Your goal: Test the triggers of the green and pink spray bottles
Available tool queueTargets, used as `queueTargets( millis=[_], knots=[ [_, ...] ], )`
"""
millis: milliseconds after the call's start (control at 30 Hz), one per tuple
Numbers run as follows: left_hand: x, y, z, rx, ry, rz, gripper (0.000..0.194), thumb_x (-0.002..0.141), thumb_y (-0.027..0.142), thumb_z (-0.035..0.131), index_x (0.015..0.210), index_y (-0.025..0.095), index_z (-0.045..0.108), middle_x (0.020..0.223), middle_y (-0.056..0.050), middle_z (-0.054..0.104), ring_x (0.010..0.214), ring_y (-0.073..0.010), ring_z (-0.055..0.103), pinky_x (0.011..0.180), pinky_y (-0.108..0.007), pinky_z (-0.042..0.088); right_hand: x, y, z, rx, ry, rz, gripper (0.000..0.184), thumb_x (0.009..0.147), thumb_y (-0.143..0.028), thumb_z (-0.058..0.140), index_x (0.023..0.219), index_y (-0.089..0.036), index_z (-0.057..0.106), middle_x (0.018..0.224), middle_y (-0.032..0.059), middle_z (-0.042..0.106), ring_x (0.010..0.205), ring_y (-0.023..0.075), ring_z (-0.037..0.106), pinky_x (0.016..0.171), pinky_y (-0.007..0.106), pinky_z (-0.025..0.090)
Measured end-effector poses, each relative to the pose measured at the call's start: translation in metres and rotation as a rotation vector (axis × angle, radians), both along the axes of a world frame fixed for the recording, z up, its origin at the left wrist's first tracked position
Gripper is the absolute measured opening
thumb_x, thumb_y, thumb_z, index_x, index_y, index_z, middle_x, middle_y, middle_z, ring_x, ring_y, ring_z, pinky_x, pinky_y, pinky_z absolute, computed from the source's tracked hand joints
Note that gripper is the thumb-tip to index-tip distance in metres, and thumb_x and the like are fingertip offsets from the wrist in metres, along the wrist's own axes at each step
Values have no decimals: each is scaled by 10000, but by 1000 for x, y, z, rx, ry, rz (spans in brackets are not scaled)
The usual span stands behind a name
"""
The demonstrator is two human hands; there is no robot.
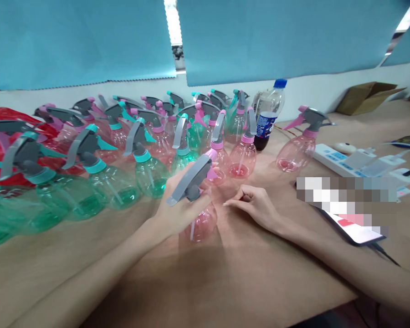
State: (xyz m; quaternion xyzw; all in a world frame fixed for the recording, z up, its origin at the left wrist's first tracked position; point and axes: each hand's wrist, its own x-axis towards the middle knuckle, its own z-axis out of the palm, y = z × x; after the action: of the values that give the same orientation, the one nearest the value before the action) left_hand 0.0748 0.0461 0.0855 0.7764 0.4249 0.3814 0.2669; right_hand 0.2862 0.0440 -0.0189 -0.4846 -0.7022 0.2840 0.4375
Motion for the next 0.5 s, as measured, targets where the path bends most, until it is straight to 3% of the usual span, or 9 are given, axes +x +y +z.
queueTargets(
  millis=[100, 233, 500],
  knots=[
    [-1, 0, -1, -7, 2, 4, 56, 734, 220, 533, 773, 242, 567, 595, 45, 510, 590, -159, 528, 568, -280, 457, 1, 1, -1, -25, -16, 54, 183, 901, -321, 629, 780, -218, 721, 774, 13, 742, 702, 188, 672, 669, 308, 517],
    [-1, 1, -3, -6, 0, -1, 47, 725, 227, 539, 761, 249, 560, 610, 35, 537, 603, -169, 537, 561, -284, 461, 0, 0, 0, 24, -4, 60, 206, 945, -288, 541, 977, -232, 736, 1009, 42, 767, 892, 228, 713, 792, 356, 543],
    [-1, 3, -4, -3, 0, 5, 86, 711, 229, 539, 787, 255, 569, 613, 37, 554, 590, -168, 530, 558, -287, 482, -4, -8, 5, -7, -30, 15, 256, 841, -382, 703, 656, -213, 652, 689, 4, 728, 609, 169, 652, 557, 276, 477]
  ],
)
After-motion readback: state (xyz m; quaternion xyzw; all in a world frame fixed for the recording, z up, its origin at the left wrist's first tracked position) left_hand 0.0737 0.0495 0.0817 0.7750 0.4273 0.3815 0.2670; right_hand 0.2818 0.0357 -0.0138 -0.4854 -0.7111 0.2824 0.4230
